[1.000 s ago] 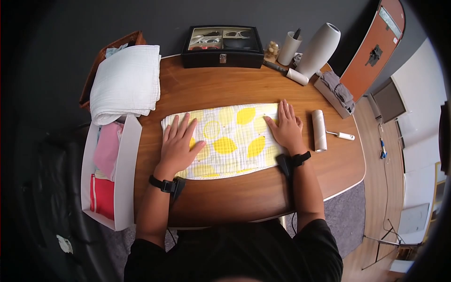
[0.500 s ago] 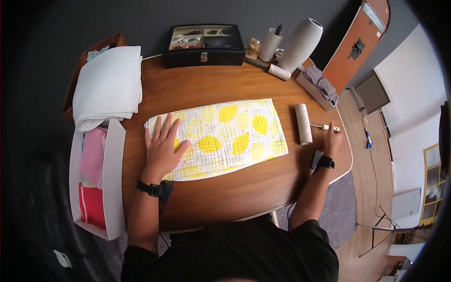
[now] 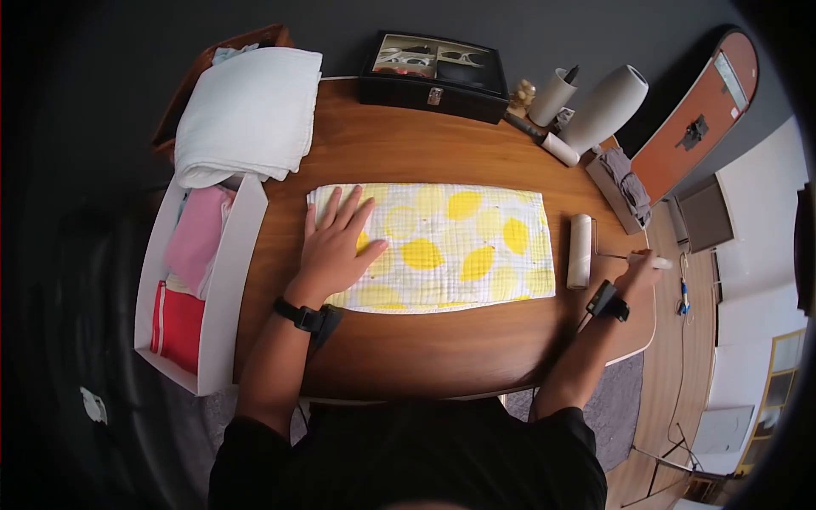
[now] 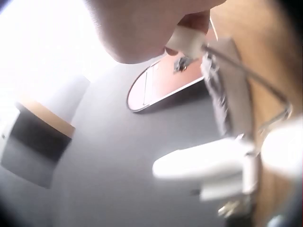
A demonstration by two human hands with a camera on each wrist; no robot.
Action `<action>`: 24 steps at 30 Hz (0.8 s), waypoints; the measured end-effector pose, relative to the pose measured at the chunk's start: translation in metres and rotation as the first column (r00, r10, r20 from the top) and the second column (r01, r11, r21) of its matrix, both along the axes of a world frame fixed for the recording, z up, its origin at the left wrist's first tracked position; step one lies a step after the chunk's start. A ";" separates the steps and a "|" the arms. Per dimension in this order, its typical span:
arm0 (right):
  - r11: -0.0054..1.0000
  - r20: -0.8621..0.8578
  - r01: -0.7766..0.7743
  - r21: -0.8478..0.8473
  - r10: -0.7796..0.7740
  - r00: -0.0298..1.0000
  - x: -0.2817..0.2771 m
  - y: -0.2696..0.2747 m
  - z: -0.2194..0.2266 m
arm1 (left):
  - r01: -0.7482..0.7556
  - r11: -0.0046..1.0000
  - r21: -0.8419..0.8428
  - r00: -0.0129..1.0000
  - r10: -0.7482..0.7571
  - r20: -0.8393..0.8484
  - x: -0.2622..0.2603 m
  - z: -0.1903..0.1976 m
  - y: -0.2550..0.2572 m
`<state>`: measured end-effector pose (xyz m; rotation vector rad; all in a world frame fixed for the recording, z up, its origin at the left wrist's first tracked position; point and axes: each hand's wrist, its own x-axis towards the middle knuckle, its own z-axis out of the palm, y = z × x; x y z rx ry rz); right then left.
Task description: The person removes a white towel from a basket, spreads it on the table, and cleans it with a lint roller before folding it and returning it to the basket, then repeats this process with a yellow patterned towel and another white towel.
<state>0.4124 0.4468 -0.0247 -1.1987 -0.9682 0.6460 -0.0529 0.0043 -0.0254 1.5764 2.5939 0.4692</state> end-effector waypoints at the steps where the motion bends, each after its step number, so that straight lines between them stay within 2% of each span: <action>1: 0.982 -0.159 -0.169 0.081 0.180 0.971 -0.018 -0.018 0.027 | -0.001 1.000 0.008 1.000 0.001 0.001 0.000 -0.001 -0.001; 2: 0.932 -0.299 -0.313 0.184 0.356 0.885 -0.034 -0.032 0.050 | 0.000 1.000 0.017 1.000 0.000 0.001 0.000 -0.001 -0.001; 3: 0.853 -0.412 -0.423 0.305 0.519 0.749 -0.048 -0.046 0.068 | 0.004 1.000 0.027 1.000 -0.004 -0.001 0.000 0.000 -0.001; 6: 0.776 -0.113 -0.467 0.423 0.557 0.823 -0.098 -0.094 0.110 | 0.004 1.000 0.012 1.000 -0.004 -0.015 -0.001 -0.003 0.000; 9: 0.761 -0.113 -0.454 0.462 0.559 0.822 -0.164 -0.174 0.161 | 0.005 0.998 0.069 1.000 -0.005 0.006 0.001 0.000 -0.001; 13: 0.561 -0.172 -0.646 0.517 0.808 0.563 -0.209 -0.213 0.169 | -0.049 0.950 0.307 0.997 0.030 0.065 -0.008 -0.015 0.001; 15: 0.433 -0.208 -0.758 0.488 0.901 0.381 -0.228 -0.221 0.162 | -0.082 0.889 0.450 0.988 0.014 0.151 -0.016 -0.015 -0.001; 16: 0.460 -0.267 -0.765 0.450 0.887 0.376 -0.240 -0.225 0.153 | -0.086 0.793 0.603 0.991 0.003 0.137 -0.013 -0.009 0.000; 17: 0.483 -0.326 -0.773 0.411 0.870 0.370 -0.253 -0.229 0.141 | -0.089 0.760 0.643 0.989 -0.011 0.149 -0.010 0.003 -0.001; 19: 0.412 -0.378 -0.835 0.366 0.885 0.271 -0.272 -0.239 0.116 | -0.091 0.694 0.714 0.985 -0.041 0.166 -0.003 0.017 -0.005; 21: 0.262 -0.304 -0.949 0.174 0.931 0.201 -0.277 -0.253 0.095 | -0.250 0.625 0.740 0.849 -0.225 0.477 0.005 0.013 -0.003; 22: 0.203 -0.303 -0.962 0.183 0.942 0.141 -0.275 -0.255 0.088 | -0.337 0.600 0.725 0.731 -0.319 0.603 0.007 0.009 -0.002; 23: 0.137 -0.298 -0.972 0.190 0.952 0.076 -0.272 -0.256 0.083 | -0.343 0.628 0.698 0.675 -0.352 0.648 0.006 -0.001 0.000; 24: -0.026 -0.205 -0.962 0.271 0.975 -0.084 -0.265 -0.270 0.094 | -0.347 0.656 0.671 0.614 -0.382 0.691 0.004 -0.012 0.003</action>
